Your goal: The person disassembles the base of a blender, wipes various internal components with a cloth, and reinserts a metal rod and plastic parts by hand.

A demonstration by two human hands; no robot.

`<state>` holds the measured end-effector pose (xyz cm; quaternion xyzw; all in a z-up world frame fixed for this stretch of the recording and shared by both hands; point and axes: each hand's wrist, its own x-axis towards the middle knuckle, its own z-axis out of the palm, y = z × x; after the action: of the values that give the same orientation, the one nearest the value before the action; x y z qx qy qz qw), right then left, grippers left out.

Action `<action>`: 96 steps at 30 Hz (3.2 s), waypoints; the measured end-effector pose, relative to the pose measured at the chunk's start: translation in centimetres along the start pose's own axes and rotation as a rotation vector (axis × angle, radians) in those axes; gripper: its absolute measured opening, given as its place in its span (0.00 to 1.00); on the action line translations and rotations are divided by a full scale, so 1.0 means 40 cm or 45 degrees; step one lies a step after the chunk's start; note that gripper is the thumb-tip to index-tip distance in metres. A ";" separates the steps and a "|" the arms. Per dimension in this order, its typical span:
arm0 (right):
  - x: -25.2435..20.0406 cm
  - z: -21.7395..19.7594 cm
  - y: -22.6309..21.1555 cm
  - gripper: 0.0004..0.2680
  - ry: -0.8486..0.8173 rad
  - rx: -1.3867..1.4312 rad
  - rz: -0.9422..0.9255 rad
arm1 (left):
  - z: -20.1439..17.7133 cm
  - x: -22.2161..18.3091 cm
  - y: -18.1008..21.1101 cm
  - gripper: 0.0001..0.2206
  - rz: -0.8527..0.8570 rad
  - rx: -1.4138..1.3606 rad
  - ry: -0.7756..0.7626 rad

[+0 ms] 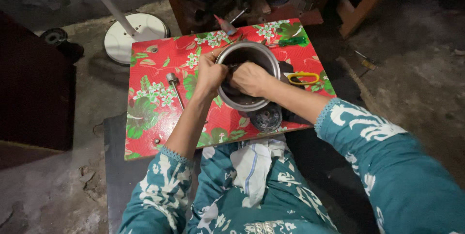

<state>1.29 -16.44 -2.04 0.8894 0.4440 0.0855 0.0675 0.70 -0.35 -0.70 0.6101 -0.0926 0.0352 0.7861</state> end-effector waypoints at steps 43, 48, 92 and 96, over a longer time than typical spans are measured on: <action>-0.150 -0.127 -0.200 0.33 1.553 1.439 0.928 | -0.151 0.026 -0.076 0.15 0.328 -0.759 0.367; -0.137 -0.138 -0.214 0.34 1.571 1.022 0.966 | -0.131 0.019 -0.101 0.15 0.351 -0.240 0.393; -0.154 -0.112 -0.157 0.08 1.274 1.136 0.906 | -0.284 -0.130 -0.275 0.21 -0.406 -1.050 -0.093; -0.153 -0.132 -0.173 0.08 1.282 0.991 0.848 | -0.266 -0.149 -0.259 0.21 -0.352 -1.092 -0.082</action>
<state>-8.85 -16.99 1.20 0.7899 0.1245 0.3367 -0.4972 -2.29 7.63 -14.22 0.2365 -0.0408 -0.1307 0.9619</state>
